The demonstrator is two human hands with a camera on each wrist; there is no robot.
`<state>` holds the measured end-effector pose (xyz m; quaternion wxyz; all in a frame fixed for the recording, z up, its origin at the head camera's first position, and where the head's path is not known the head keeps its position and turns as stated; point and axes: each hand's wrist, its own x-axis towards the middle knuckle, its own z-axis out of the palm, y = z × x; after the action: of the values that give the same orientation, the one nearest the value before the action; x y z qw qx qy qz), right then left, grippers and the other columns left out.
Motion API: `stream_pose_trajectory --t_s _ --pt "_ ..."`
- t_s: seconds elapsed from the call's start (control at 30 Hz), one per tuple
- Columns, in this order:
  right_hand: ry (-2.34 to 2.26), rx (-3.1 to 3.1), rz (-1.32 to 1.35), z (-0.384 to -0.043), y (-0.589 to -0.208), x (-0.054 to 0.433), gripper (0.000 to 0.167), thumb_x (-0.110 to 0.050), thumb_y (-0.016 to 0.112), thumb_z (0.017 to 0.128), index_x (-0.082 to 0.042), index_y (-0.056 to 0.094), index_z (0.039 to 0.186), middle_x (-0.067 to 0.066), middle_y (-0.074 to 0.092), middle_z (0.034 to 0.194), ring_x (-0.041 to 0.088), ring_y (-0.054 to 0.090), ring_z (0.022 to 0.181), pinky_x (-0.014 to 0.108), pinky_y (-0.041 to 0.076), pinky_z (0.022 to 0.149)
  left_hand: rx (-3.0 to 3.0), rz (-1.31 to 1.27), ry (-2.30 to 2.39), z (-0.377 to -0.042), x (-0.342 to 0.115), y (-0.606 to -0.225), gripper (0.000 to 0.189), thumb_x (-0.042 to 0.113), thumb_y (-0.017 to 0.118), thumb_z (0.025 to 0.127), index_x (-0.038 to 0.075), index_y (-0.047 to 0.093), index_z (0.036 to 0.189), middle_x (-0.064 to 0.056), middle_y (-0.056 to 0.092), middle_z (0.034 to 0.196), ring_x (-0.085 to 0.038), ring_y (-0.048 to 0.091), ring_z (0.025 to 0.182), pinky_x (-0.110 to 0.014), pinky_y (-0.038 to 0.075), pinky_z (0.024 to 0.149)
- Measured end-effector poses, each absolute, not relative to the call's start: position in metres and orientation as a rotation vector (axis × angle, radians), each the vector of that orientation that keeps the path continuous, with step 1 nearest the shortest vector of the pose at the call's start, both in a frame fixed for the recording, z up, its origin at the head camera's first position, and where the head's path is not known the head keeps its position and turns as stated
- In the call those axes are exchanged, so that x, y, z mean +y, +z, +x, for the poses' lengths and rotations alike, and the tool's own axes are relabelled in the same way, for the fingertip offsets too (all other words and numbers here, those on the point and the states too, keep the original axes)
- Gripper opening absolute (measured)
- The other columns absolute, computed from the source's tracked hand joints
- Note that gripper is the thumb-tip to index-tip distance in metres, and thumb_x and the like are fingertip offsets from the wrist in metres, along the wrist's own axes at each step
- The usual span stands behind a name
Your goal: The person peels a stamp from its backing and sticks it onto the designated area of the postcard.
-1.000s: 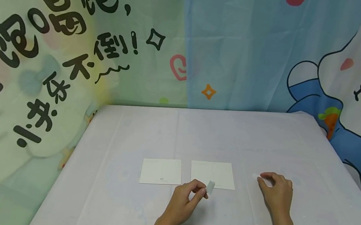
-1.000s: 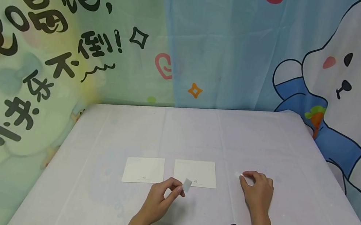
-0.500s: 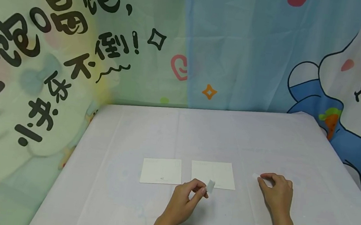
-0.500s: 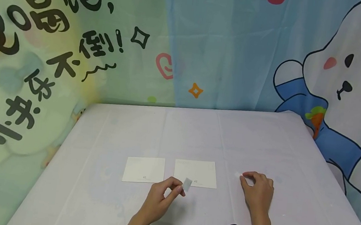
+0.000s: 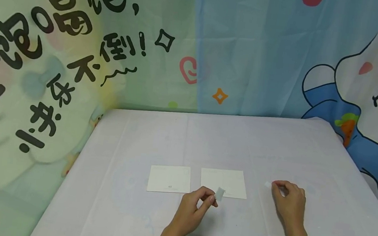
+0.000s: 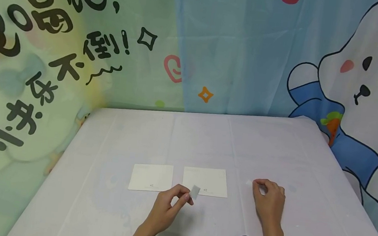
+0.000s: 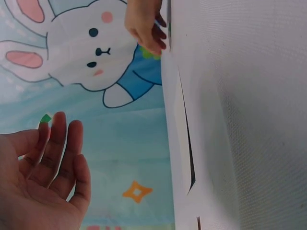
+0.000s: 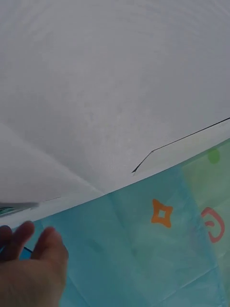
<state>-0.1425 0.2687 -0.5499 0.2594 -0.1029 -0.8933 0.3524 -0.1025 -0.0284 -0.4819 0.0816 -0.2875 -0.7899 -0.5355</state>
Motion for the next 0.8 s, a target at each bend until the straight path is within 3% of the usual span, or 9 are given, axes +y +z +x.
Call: stream_pose_trajectory --t_s 0.27,0.4,0.53,0.63,0.8 --pt "1.070 -2.386 -0.237 -0.140 -0.529 0.248 0.013 -0.013 0.068 0.083 -0.003 0.069 0.091 0.015 0.065 0.088 0.027 0.050 0.088 0.041 0.034 0.072 -2.321 -0.871 -1.607 -0.104 -0.029 -0.482 0.013 0.018 0.046 0.098 0.012 0.057 0.096 0.008 0.066 0.080 -0.008 0.061 0.071 -0.023 0.048 0.064" --pt "1.079 -2.390 -0.157 -0.139 -0.521 0.234 0.010 -0.007 0.069 0.081 -0.003 0.069 0.090 0.013 0.065 0.087 0.026 0.051 0.087 0.041 0.035 0.073 -2.314 -0.870 -1.610 -0.104 -0.028 -0.480 0.013 0.017 0.046 0.098 0.012 0.058 0.096 0.008 0.066 0.080 -0.005 0.059 0.072 -0.023 0.047 0.064" --pt "1.033 -2.341 0.004 -0.150 -0.551 0.232 0.015 -0.009 0.072 0.079 -0.017 0.070 0.091 -0.004 0.065 0.089 0.013 0.051 0.088 0.034 0.036 0.076 -2.305 -0.879 -1.610 -0.104 -0.027 -0.479 0.012 0.016 0.046 0.098 0.012 0.057 0.097 0.008 0.066 0.079 -0.003 0.058 0.073 -0.022 0.047 0.065" --pt "1.024 -2.276 0.151 -0.150 -0.557 0.224 0.020 -0.008 0.074 0.077 -0.022 0.070 0.091 -0.009 0.065 0.089 0.010 0.051 0.088 0.029 0.037 0.076 -2.299 -0.883 -1.614 -0.104 -0.026 -0.479 0.012 0.015 0.046 0.098 0.012 0.057 0.097 0.007 0.066 0.079 -0.002 0.058 0.073 -0.021 0.046 0.066" --pt "1.096 -2.159 0.359 -0.127 -0.498 0.187 0.028 0.010 0.074 0.066 -0.008 0.071 0.087 0.002 0.064 0.082 0.015 0.052 0.083 0.024 0.037 0.076 -2.288 -0.872 -1.634 -0.104 -0.026 -0.478 0.011 0.015 0.046 0.098 0.012 0.057 0.097 0.007 0.066 0.079 -0.002 0.058 0.072 -0.022 0.047 0.066"
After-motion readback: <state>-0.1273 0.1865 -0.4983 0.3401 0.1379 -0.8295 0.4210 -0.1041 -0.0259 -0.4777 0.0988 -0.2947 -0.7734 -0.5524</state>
